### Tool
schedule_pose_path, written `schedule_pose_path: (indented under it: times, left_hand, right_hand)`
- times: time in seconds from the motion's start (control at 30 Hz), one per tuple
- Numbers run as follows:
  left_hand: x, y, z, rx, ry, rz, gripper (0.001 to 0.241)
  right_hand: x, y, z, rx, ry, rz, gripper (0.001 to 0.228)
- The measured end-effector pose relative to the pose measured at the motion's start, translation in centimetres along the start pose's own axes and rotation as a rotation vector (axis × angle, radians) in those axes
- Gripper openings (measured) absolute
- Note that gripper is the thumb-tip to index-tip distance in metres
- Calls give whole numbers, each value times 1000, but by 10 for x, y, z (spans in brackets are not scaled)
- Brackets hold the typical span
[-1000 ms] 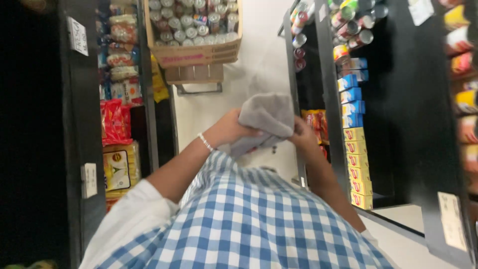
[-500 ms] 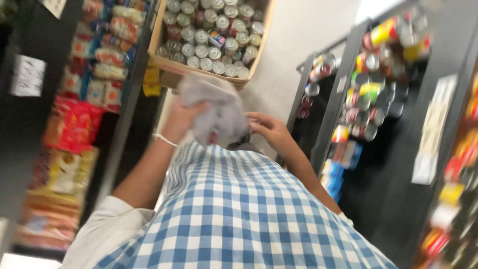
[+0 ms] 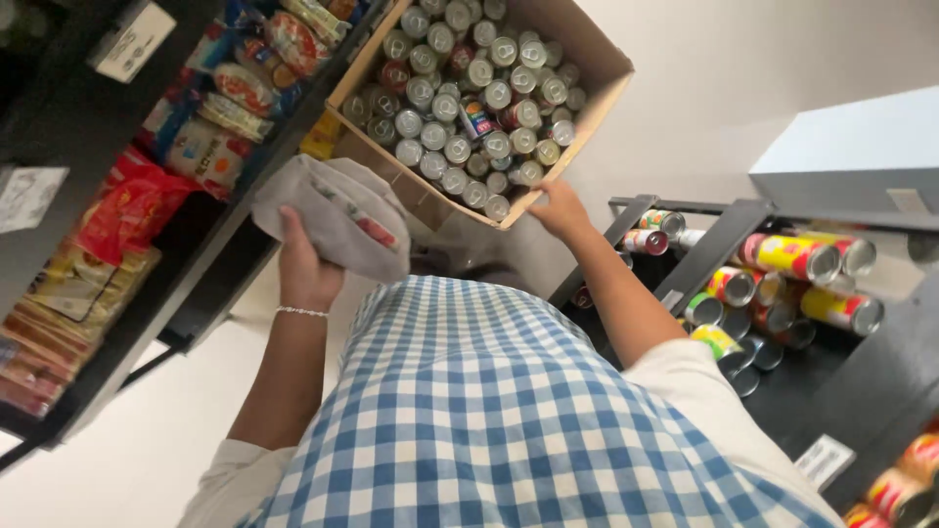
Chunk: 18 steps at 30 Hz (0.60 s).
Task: Wiping canned goods with a cloth and arranging them neatly on a grocery store shelf.
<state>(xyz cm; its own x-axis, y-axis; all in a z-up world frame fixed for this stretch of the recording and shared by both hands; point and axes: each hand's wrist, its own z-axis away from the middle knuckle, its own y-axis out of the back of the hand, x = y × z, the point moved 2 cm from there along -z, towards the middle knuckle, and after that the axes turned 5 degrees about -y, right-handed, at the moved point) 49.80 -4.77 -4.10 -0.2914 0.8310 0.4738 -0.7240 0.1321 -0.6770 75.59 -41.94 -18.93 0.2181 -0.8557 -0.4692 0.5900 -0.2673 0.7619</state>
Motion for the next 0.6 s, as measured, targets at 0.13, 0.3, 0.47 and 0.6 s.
schedule_pose_path:
  times: [0.13,0.3,0.47,0.6]
  left_hand:
    - [-43,-17,-20,162,115,-74,64]
    - [-85,-53,-4,47,134,-40,53]
    - [-132,-68,17,174,3,-62,56]
    - [-155,-60,34,354,-231,-92,46]
  right_hand:
    - [16,-7,-87,214,4,97,54]
    - [3,-18,-156,157,-238,410,79]
    - [15,-18,-171,148,-129,458,73]
    - [8,25,-151,291,138,243,63]
